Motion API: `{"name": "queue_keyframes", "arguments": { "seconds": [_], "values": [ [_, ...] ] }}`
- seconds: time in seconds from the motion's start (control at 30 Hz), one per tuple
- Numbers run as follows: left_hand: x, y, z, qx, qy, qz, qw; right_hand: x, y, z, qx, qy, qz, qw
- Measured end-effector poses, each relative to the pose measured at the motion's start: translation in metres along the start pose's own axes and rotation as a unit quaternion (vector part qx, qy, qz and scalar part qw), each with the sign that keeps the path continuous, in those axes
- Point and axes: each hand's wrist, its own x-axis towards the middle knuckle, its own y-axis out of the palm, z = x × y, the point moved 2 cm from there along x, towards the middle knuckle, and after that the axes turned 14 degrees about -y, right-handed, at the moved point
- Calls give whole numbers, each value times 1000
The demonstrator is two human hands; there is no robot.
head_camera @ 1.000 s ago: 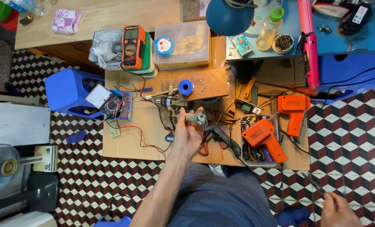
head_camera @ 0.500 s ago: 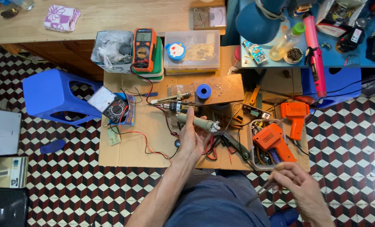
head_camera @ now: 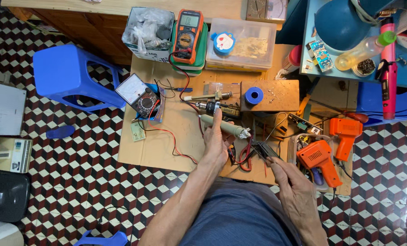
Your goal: The person assembles a small cylindrical electronic component by inserting a wire, wiping the surface with a cloth, and applying adhesive to a plastic tube. They then fit the tube onto the component and inspect the assembly under a work lamp.
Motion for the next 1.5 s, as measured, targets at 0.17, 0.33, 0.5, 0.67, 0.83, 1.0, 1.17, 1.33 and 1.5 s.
{"name": "queue_keyframes", "arguments": {
  "seconds": [0.17, 0.33, 0.5, 0.67, 0.83, 1.0, 1.17, 1.33, 1.5],
  "values": [
    [-5, 16, -11, 33, 44, 0, 998, 30, -15, 39, -104, -168, 1, 980],
    [-11, 31, -18, 46, 52, -6, 998, 50, -18, 34, -169, -178, 4, 969],
    [-19, 42, -22, 66, 62, -9, 996, 61, -16, 20, -241, -224, 12, 944],
    [-27, 47, -29, 86, 120, -40, 988, 69, -16, 12, -264, -227, 37, 937],
    [-26, 55, -30, 113, 218, -7, 969, 77, -19, 14, -284, -242, 76, 925],
    [-24, 58, -28, 140, 224, -47, 963, 79, -16, 18, -335, -229, 119, 906],
    [-30, 65, -23, 179, 247, -50, 951, 86, -3, 22, -327, -238, 114, 907],
    [-34, 69, -23, 147, 158, -3, 976, 92, 1, 13, -179, -79, 156, 968],
    [-43, 75, -24, 128, 116, 126, 977, 99, -1, -3, 110, 50, 131, 984]
  ]
}}
